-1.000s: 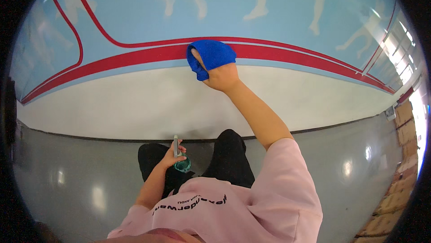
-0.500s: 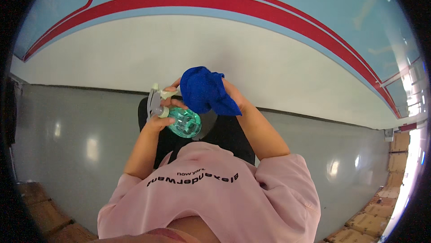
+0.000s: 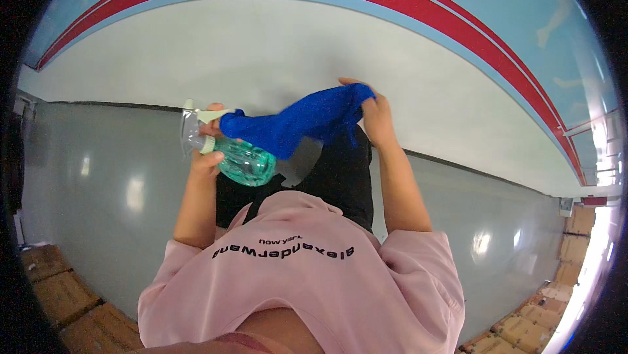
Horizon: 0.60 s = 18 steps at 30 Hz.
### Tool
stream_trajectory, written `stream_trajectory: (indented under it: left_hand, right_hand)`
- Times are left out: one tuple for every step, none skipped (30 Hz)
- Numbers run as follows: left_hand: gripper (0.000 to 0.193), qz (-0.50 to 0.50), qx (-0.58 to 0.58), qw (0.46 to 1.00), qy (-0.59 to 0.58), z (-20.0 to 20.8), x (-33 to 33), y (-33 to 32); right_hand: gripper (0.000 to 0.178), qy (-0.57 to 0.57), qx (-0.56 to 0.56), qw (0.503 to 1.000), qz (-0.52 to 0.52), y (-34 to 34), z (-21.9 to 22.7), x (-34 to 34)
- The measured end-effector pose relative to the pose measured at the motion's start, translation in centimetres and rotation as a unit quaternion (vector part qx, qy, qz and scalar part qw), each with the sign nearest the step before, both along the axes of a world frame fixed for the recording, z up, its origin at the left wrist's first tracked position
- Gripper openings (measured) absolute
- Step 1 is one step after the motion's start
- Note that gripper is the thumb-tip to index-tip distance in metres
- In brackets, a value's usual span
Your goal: Cleaning and wiping down a printed graphic wall surface using a spray bottle and cloth.
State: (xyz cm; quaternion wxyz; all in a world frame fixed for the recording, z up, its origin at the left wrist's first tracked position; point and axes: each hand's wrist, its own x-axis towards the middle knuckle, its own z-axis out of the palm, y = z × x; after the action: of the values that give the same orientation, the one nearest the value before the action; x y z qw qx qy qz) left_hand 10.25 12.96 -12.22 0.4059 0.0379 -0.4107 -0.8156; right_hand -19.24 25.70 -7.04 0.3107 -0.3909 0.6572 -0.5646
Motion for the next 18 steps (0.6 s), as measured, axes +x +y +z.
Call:
stream_trajectory:
  left_hand:
    - [0.077, 0.013, -0.004, 1.000, -0.008, -0.5, 0.5, -0.8]
    - [0.079, 0.026, -0.008, 1.000, -0.015, -0.8, 1.0, -1.4]
    - [0.079, 0.026, -0.008, 0.999, -0.016, -0.8, 1.1, -1.7]
    - [0.079, 0.039, -0.041, 0.998, -0.027, -0.7, 1.1, -2.0]
    - [0.078, 0.052, -0.074, 0.995, -0.037, -0.7, 1.2, -2.1]
    - [0.079, 0.032, -0.076, 0.995, -0.054, 0.0, 1.3, -2.0]
    - [0.079, 0.031, -0.076, 0.995, -0.054, -0.1, 1.3, -2.0]
    - [0.079, 0.055, -0.085, 0.994, -0.045, -0.2, 1.2, -2.0]
    - [0.080, 0.081, -0.095, 0.992, -0.036, 0.0, 1.2, -1.9]
    - [0.080, 0.081, -0.095, 0.992, -0.036, 0.1, 1.1, -1.9]
    - [0.081, 0.052, -0.085, 0.994, -0.033, 0.3, 1.1, -1.8]
    - [0.081, 0.022, -0.076, 0.996, -0.030, 0.5, 1.0, -1.8]
    - [0.081, 0.022, -0.077, 0.996, -0.030, 0.6, 1.0, -1.7]
    - [0.081, 0.026, -0.080, 0.996, -0.042, 0.6, 1.0, -1.5]
    - [0.080, 0.031, -0.083, 0.995, -0.055, 0.5, 1.0, -1.2]
    - [0.081, 0.049, -0.080, 0.994, -0.056, 0.6, 0.8, -0.6]
    - [0.081, 0.049, -0.080, 0.994, -0.056, 0.4, 0.5, 0.0]
    - [0.082, 0.026, -0.072, 0.995, -0.062, 0.2, 0.3, 0.6]
  right_hand:
    - [0.036, -0.001, -0.001, 1.000, 0.002, 0.3, 0.3, -0.4]
    - [0.035, -0.005, -0.002, 1.000, -0.009, 0.5, 0.6, -0.7]
    - [0.034, -0.008, -0.002, 1.000, -0.021, 0.7, 0.9, -1.0]
    - [0.031, 0.007, 0.001, 0.999, -0.038, 0.8, 1.4, -1.0]
    - [0.031, 0.005, 0.001, 0.999, -0.038, 1.1, 1.1, -1.5]
    - [0.029, -0.049, 0.019, 0.998, -0.033, 1.4, 0.9, -2.1]
    - [0.027, -0.104, 0.037, 0.994, -0.029, 1.6, 0.7, -2.6]
    - [0.027, -0.104, 0.037, 0.993, -0.030, 1.6, 0.4, -2.7]
    - [0.025, -0.135, 0.024, 0.989, -0.056, 1.1, 0.6, -2.3]
    - [0.022, -0.165, 0.010, 0.983, -0.082, 0.8, 0.6, -2.0]
    - [0.022, -0.165, 0.010, 0.983, -0.082, 0.8, 0.6, -1.9]
    - [0.021, -0.194, 0.028, 0.977, -0.088, 0.6, 0.4, -1.8]
    - [0.020, -0.222, 0.047, 0.969, -0.094, 0.4, 0.2, -1.6]
    - [0.020, -0.222, 0.046, 0.969, -0.094, 0.2, -0.2, -1.1]
    - [0.020, -0.257, 0.035, 0.961, -0.101, -0.1, -0.9, -0.2]
    - [0.021, -0.291, 0.026, 0.950, -0.108, -0.3, -1.2, 0.8]
    - [0.023, -0.285, 0.031, 0.954, -0.086, -0.3, -1.3, 2.1]
    - [0.026, -0.279, 0.035, 0.958, -0.062, -0.4, -1.1, 3.9]
